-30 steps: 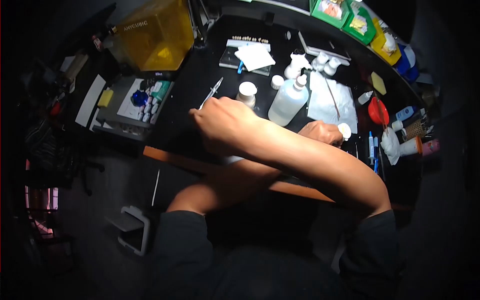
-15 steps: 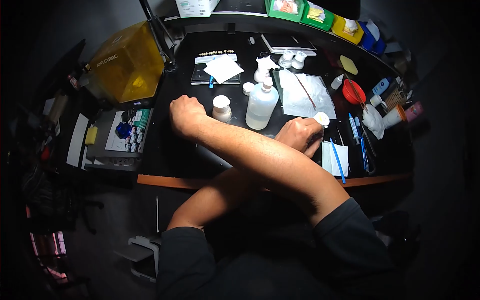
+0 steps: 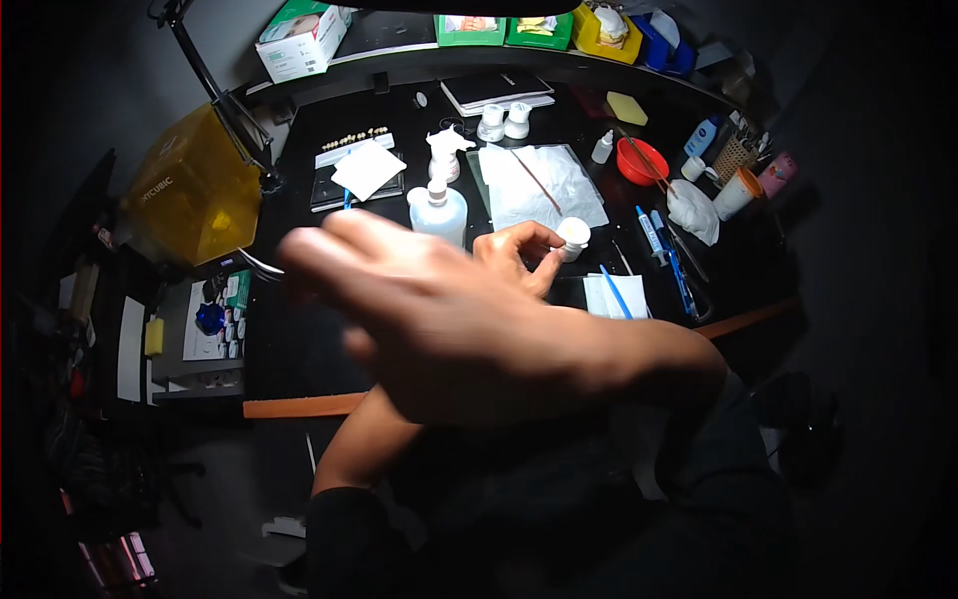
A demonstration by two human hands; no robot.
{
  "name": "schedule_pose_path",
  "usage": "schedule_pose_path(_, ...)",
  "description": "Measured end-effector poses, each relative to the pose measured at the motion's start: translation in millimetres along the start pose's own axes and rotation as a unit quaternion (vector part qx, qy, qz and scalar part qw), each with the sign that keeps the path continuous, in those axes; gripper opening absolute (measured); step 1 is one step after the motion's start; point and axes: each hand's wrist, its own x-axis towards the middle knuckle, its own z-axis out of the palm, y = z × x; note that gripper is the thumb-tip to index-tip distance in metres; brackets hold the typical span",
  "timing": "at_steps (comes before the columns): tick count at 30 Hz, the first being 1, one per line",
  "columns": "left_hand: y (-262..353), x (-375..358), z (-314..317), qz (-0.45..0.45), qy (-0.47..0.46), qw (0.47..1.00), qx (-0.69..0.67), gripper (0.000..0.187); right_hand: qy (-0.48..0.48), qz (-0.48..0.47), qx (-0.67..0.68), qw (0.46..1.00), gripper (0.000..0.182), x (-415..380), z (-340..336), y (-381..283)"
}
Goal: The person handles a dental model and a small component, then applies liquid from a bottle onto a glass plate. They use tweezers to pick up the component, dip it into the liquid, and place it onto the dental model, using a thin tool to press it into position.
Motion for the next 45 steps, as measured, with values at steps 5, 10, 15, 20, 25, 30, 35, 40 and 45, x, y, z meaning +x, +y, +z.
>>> schedule_pose_path(5, -9.2, 5.6, -11.5, 0.044, -0.01, 0.999, 0.02, 0.013, 0.034, 0.156, 0.067, 0.985, 0.03, -79.5, -90.3, 53.9)
schedule_pose_path(10, -6.8, 9.6, -7.0, -0.011, 0.004, 1.0, -0.022, 0.011, 0.152, 0.252, 0.046, 0.955, 0.013, -134.1, -118.3, 134.9)
schedule_pose_path(15, -8.3, 10.3, -10.7, -0.024, -0.008, 1.0, -0.017, 0.012, 0.139, 0.257, 0.038, 0.956, 0.024, -154.4, -103.7, 158.1)
schedule_pose_path(20, -3.1, 7.3, -10.3, -0.04, -0.018, 0.995, -0.087, 0.012, 0.111, 0.284, 0.012, 0.952, 0.022, -160.6, -94.0, 146.1)
schedule_pose_path(25, 0.8, 6.9, -9.2, 0.042, 0.001, 0.999, -0.031, 0.014, 0.096, 0.262, 0.009, 0.96, 0.021, -169.3, -85.7, 152.1)
schedule_pose_path(30, -5.0, 11.2, -1.3, 0.162, 0.038, 0.982, 0.089, 0.014, 0.068, 0.252, -0.025, 0.965, 0.018, -169.7, -78.9, 151.5)
schedule_pose_path(35, -3.2, 7.6, -1.1, 0.13, 0.076, 0.982, 0.111, 0.011, 0.089, 0.258, 0.0, 0.962, 0.018, -167.0, -78.7, 149.6)
schedule_pose_path(40, -3.3, 7.4, -4.7, 0.076, 0.101, 0.99, 0.067, 0.009, 0.113, 0.277, -0.01, 0.954, 0.018, -169.6, -80.5, 152.5)
schedule_pose_path(45, -5.9, 11.2, -1.4, 0.109, 0.086, 0.988, 0.067, 0.01, 0.099, 0.286, -0.008, 0.953, 0.018, -168.6, -79.8, 150.7)
